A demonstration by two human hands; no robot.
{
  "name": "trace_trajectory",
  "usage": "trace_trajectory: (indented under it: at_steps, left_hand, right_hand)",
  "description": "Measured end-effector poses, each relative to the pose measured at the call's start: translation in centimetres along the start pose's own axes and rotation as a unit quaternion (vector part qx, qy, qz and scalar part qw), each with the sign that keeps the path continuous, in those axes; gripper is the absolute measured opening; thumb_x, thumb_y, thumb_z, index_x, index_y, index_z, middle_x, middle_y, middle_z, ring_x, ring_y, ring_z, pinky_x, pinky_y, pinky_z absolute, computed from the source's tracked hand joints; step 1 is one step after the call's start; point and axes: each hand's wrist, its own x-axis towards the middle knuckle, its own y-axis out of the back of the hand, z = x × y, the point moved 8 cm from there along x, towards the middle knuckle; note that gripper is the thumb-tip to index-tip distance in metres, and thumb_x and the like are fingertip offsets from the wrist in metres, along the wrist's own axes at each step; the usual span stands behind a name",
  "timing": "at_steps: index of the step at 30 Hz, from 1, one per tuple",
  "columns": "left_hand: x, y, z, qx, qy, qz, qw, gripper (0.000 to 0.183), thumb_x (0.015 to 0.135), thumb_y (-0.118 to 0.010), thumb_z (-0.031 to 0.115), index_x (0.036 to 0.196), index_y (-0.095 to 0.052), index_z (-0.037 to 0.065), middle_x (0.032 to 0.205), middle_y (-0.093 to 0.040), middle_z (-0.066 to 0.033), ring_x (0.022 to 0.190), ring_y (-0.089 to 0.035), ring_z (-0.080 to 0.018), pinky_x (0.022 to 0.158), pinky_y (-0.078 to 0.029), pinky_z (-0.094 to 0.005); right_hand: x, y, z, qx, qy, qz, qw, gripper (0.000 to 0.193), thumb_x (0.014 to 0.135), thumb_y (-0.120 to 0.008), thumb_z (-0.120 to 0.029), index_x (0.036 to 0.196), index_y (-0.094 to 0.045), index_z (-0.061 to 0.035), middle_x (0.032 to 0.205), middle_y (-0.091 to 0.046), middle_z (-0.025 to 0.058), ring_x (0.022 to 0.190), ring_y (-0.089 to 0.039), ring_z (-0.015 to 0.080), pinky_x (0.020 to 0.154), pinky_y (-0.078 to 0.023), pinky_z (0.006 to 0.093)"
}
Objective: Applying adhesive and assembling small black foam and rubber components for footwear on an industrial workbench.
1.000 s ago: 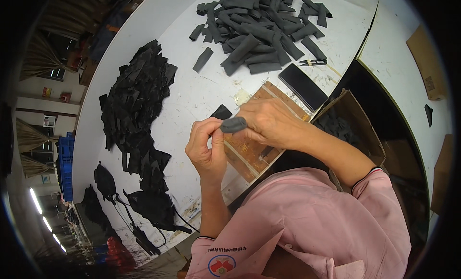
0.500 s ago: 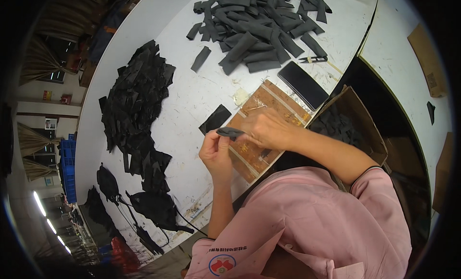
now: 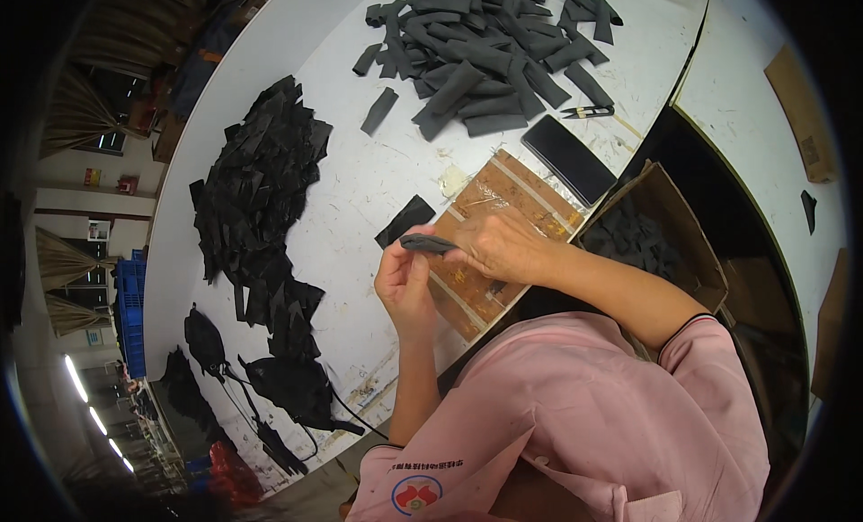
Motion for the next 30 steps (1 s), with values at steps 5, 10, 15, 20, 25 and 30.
trace_trajectory:
  at_steps: [5, 10, 15, 20, 25, 30]
  left_hand:
    - [1.3, -1.3, 1.4, 0.018, -0.017, -0.078, 0.997, 0.014, 0.075, -0.059, -0.004, 0.088, -0.055, -0.004, 0.101, -0.053, -0.0098, 0.092, -0.049, -0.0144, 0.076, -0.043, -0.0256]
    - [0.6, -0.6, -0.5, 0.052, -0.019, -0.063, 0.997, 0.013, 0.073, -0.062, -0.003, 0.085, -0.058, -0.001, 0.089, -0.059, -0.0099, 0.084, -0.054, -0.0155, 0.076, -0.043, -0.0277]
    - [1.3, -1.1, 0.0, -0.046, 0.047, -0.026, 0.997, 0.016, 0.072, -0.061, -0.006, 0.088, -0.057, -0.003, 0.091, -0.058, -0.0117, 0.085, -0.054, -0.0159, 0.075, -0.044, -0.0252]
    - [1.7, -3.0, 1.9, 0.107, -0.036, -0.097, 0.989, 0.013, 0.070, -0.061, -0.008, 0.081, -0.058, -0.003, 0.086, -0.058, -0.0108, 0.083, -0.054, -0.0163, 0.075, -0.042, -0.0267]
    - [1.2, -2.3, 1.7, 0.213, -0.060, -0.069, 0.973, 0.016, 0.069, -0.063, -0.007, 0.083, -0.057, -0.003, 0.085, -0.058, -0.0101, 0.079, -0.055, -0.0144, 0.072, -0.043, -0.0241]
    - [0.6, -2.6, 3.3, 0.075, -0.094, -0.063, 0.991, 0.012, 0.079, -0.053, -0.003, 0.091, -0.055, -0.003, 0.088, -0.059, -0.0121, 0.080, -0.056, -0.0143, 0.073, -0.044, -0.0257]
  right_hand:
    - [1.3, 1.7, -1.9, 0.034, 0.024, -0.025, 0.999, 0.024, 0.080, -0.054, -0.025, 0.075, -0.056, -0.0019, 0.065, -0.055, 0.0148, 0.060, -0.054, 0.0330, 0.053, -0.043, 0.0392]
    - [0.3, -0.6, 0.2, 0.082, 0.012, -0.023, 0.996, 0.021, 0.080, -0.054, -0.023, 0.078, -0.055, -0.0016, 0.068, -0.056, 0.0150, 0.062, -0.055, 0.0335, 0.055, -0.044, 0.0392]
    - [0.4, 0.0, -0.2, 0.035, -0.003, -0.030, 0.999, 0.021, 0.082, -0.052, -0.023, 0.080, -0.054, -0.0023, 0.067, -0.055, 0.0150, 0.061, -0.054, 0.0337, 0.054, -0.042, 0.0394]
    - [-0.3, -0.6, 0.6, 0.113, 0.054, 0.024, 0.992, 0.020, 0.082, -0.052, -0.022, 0.076, -0.052, -0.0021, 0.064, -0.053, 0.0136, 0.058, -0.052, 0.0331, 0.053, -0.042, 0.0397]
    - [-0.6, -1.3, 1.1, 0.106, 0.015, 0.012, 0.994, 0.020, 0.080, -0.053, -0.021, 0.075, -0.052, -0.0015, 0.064, -0.052, 0.0136, 0.057, -0.053, 0.0325, 0.051, -0.041, 0.0395]
    - [-0.4, 0.0, 0.6, 0.035, -0.015, 0.025, 0.999, 0.020, 0.076, -0.057, -0.022, 0.078, -0.054, -0.0023, 0.064, -0.054, 0.0133, 0.059, -0.054, 0.0326, 0.050, -0.042, 0.0394]
